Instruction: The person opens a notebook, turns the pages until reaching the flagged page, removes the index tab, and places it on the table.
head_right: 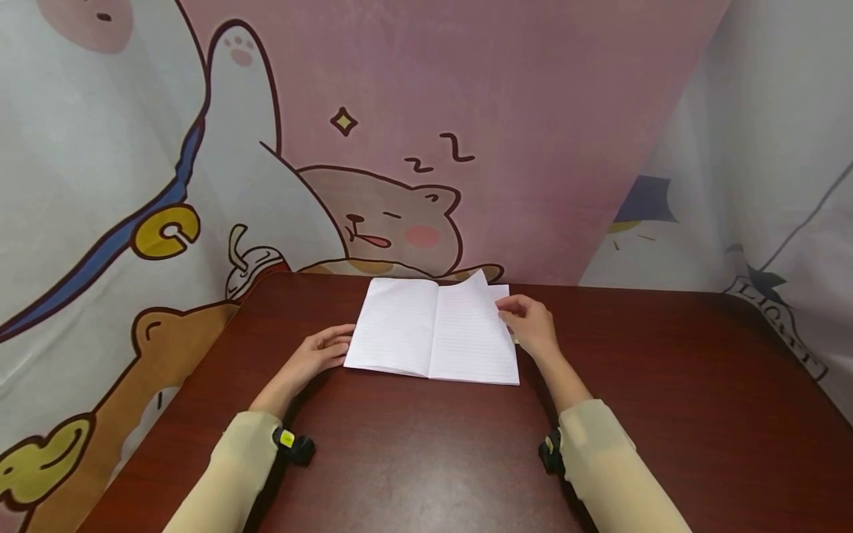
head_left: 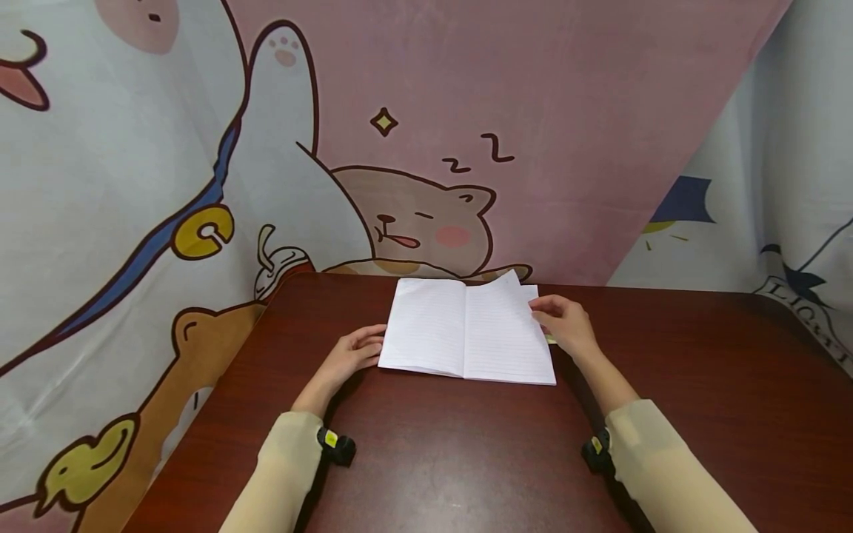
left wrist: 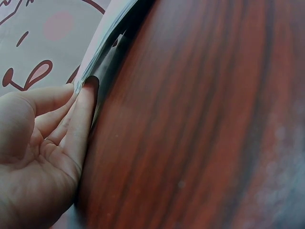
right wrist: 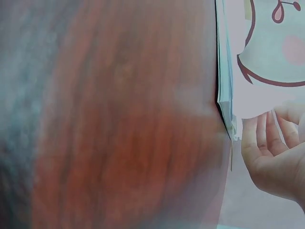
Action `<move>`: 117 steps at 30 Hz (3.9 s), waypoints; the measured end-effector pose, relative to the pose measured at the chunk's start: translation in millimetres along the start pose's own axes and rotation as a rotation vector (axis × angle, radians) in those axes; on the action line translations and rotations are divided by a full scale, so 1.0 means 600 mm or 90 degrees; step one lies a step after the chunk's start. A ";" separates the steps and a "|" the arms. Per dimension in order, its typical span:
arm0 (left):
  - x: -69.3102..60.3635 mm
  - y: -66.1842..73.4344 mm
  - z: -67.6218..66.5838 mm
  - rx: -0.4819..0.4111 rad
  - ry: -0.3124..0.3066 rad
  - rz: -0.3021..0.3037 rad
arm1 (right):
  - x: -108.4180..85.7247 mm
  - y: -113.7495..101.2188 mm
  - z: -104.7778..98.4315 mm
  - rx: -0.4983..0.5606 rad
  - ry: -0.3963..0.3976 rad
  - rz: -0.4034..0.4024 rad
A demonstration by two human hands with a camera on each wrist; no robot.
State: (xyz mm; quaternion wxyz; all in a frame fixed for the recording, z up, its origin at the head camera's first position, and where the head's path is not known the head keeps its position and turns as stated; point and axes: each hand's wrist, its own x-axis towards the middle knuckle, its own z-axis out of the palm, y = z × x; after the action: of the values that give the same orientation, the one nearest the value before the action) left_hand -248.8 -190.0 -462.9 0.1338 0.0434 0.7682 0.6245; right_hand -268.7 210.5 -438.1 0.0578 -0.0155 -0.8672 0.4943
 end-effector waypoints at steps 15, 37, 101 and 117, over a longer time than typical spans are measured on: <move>0.001 -0.002 -0.002 0.004 -0.002 0.002 | -0.003 -0.006 0.007 0.034 -0.080 -0.059; 0.000 -0.001 -0.001 -0.007 -0.008 0.006 | -0.004 -0.003 0.014 0.050 -0.180 -0.104; 0.001 -0.002 -0.001 -0.001 -0.001 0.003 | -0.019 -0.042 0.100 0.019 -0.172 -0.100; -0.001 -0.001 -0.002 0.000 -0.002 0.007 | -0.024 -0.061 0.130 0.017 -0.173 -0.121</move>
State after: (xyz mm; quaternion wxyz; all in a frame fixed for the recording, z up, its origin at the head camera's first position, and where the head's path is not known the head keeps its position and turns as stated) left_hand -248.4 -191.4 -463.3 0.1321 0.0486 0.7675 0.6254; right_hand -262.5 123.8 -447.4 -0.0137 0.1342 -0.8579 0.4957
